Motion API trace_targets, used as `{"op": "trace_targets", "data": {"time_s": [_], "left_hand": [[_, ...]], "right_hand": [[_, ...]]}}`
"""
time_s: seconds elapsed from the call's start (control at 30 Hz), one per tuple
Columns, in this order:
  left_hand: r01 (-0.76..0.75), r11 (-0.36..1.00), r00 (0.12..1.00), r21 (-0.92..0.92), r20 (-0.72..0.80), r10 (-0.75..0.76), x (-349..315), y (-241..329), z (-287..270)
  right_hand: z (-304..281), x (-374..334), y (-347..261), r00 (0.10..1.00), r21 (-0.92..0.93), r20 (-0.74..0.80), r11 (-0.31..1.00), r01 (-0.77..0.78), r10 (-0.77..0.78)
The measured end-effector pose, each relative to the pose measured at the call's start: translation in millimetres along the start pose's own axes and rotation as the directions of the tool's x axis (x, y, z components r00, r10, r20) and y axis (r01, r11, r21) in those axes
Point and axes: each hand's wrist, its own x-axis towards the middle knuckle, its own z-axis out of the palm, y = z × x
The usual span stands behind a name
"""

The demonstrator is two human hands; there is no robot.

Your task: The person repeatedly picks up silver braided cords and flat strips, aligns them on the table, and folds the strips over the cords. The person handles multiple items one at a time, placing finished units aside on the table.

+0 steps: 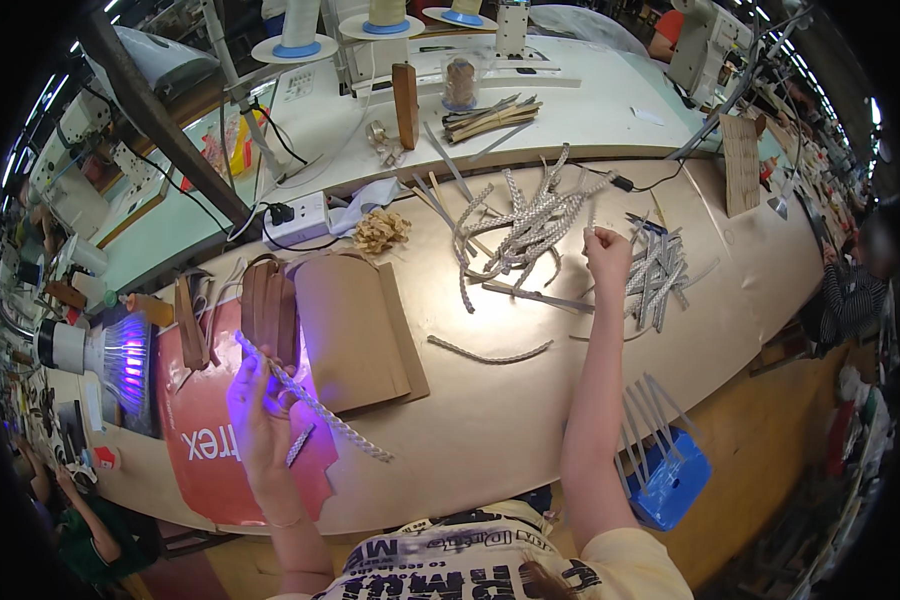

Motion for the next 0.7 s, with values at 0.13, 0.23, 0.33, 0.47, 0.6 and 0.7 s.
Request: {"op": "trace_targets", "data": {"time_s": [0.13, 0.23, 0.33, 0.47, 0.6, 0.7], "left_hand": [[0.032, 0.999, 0.999, -0.009, 0.011, -0.032, 3.3, -1.4, 6.1], [0.032, 0.999, 0.997, -0.007, 0.074, -0.031, 1.8, -1.1, 14.1], [0.056, 0.997, 0.997, 0.053, 0.051, -0.059, -3.8, -0.5, 18.7], [0.121, 0.992, 0.99, -0.04, 0.071, -0.118, -15.2, 2.4, -1.2], [-0.036, 0.996, 0.997, -0.084, -0.072, 0.03, -63.1, 31.7, -70.4], [-0.097, 0.9, 0.904, 0.425, -0.34, 0.258, -117.7, 47.3, -116.4]], "right_hand": [[-8.2, -45.3, -20.3, 0.991, 0.371, 0.136, 0.927, -0.048, -0.004], [-10.6, -85.0, -50.3, 0.917, 0.569, 0.37, 0.817, -0.098, -0.148], [-5.3, -145.3, -74.8, 0.714, 0.558, 0.656, 0.795, -0.239, -0.246], [16.2, -223.6, -88.4, 0.323, 0.401, 0.903, 0.829, -0.389, -0.284], [41.5, -279.6, -87.1, 0.046, 0.253, 0.967, 0.922, -0.294, -0.251], [68.8, -308.9, -90.0, -0.097, 0.322, 0.947, 0.912, 0.256, -0.307]]}}
